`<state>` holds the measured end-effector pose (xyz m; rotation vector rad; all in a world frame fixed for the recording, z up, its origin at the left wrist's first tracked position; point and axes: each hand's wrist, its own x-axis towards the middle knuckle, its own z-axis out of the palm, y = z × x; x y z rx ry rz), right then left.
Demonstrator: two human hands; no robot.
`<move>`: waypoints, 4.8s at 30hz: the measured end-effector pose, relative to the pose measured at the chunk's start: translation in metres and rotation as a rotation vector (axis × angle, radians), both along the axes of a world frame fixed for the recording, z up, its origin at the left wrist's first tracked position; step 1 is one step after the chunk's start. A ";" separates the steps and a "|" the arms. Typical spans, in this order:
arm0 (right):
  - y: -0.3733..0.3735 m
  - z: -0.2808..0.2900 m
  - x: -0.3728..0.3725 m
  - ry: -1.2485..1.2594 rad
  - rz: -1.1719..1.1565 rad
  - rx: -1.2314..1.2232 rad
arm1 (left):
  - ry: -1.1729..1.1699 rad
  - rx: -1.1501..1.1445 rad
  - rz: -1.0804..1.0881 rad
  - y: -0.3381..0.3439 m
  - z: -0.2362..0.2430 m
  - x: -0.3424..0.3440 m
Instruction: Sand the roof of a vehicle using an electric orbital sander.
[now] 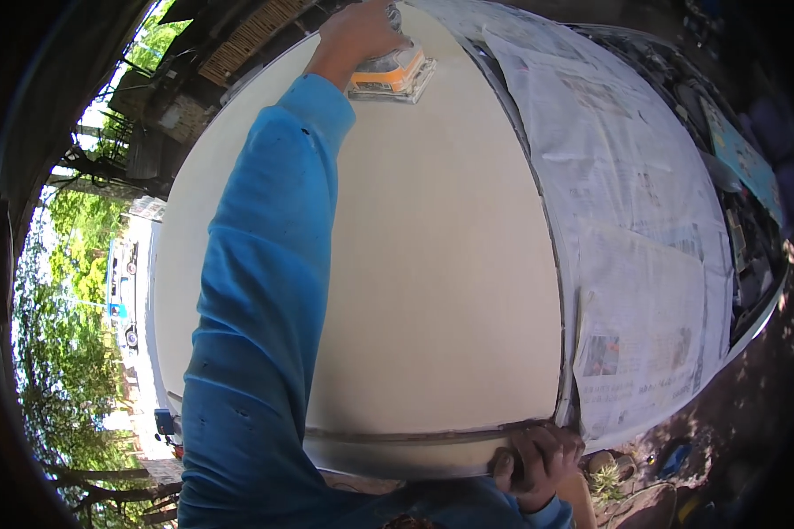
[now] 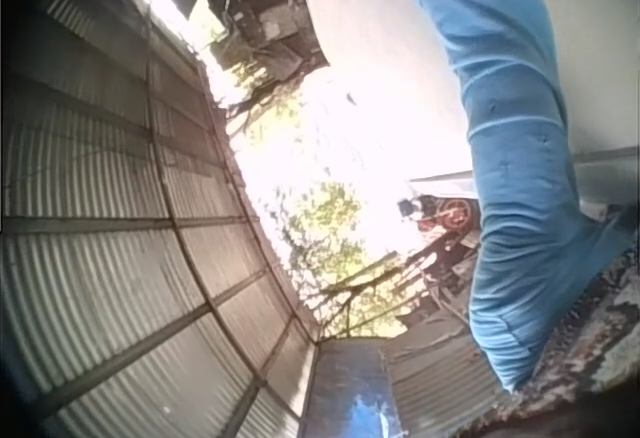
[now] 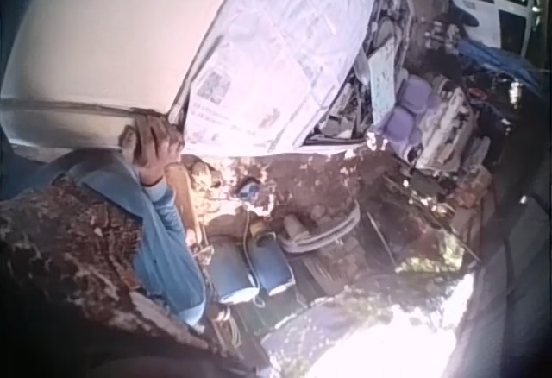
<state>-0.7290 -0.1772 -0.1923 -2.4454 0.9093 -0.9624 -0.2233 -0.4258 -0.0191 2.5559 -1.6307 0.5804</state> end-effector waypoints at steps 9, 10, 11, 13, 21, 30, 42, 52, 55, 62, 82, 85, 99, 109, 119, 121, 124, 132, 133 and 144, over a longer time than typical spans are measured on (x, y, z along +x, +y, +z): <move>-0.003 0.002 0.000 -0.017 0.022 -0.018 | 0.017 0.060 0.200 0.016 0.005 0.043; -0.003 0.001 0.001 -0.029 -0.003 -0.043 | 0.051 0.074 0.218 0.026 0.008 0.055; -0.003 0.001 0.001 -0.027 0.006 -0.047 | 0.089 0.085 0.238 0.038 0.012 0.068; -0.003 0.000 0.001 -0.033 -0.002 -0.038 | 0.094 0.087 0.294 0.065 0.015 0.094; 0.000 -0.001 0.002 -0.043 0.041 -0.013 | 0.158 0.037 0.474 0.190 0.019 0.168; 0.003 0.001 0.009 -0.063 -0.008 -0.029 | 0.148 0.044 0.375 0.237 0.020 0.118; 0.002 -0.003 0.007 -0.091 -0.017 -0.075 | 0.030 0.022 -0.033 0.187 0.011 -0.008; -0.002 -0.007 0.006 -0.118 -0.013 -0.123 | 0.071 0.037 0.083 0.103 0.015 0.046; -0.003 -0.007 0.006 -0.113 -0.013 -0.116 | 0.065 0.080 0.019 0.110 0.014 0.020; -0.001 -0.006 0.005 -0.157 -0.006 -0.119 | 0.027 0.065 -0.147 0.172 0.014 -0.111; 0.000 -0.010 0.003 -0.201 0.012 -0.146 | 0.047 0.068 -0.050 0.231 0.017 -0.071; -0.001 -0.011 0.004 -0.217 0.002 -0.159 | 0.050 0.089 0.060 0.226 0.021 -0.042; 0.001 -0.007 0.003 -0.251 -0.028 -0.171 | 0.175 0.195 -0.331 0.300 0.020 -0.262; -0.001 -0.017 0.001 -0.338 -0.040 -0.180 | 0.058 0.119 -0.312 0.218 0.015 -0.218; -0.002 -0.022 -0.001 -0.415 -0.039 -0.173 | 0.065 0.199 -0.575 0.243 0.001 -0.297; -0.003 -0.023 -0.001 -0.411 -0.036 -0.170 | 0.085 0.251 -0.557 0.235 0.000 -0.301; -0.003 -0.023 -0.001 -0.422 -0.025 -0.175 | 0.066 0.241 -0.512 0.209 0.001 -0.287; -0.003 -0.024 -0.001 -0.418 -0.028 -0.192 | 0.003 0.151 -0.336 0.209 0.001 -0.273; -0.003 -0.024 0.000 -0.422 0.001 -0.194 | 0.025 0.164 -0.317 0.224 -0.001 -0.279; 0.000 -0.005 0.004 -0.216 0.059 -0.149 | 0.222 -0.005 0.165 0.428 0.016 -0.209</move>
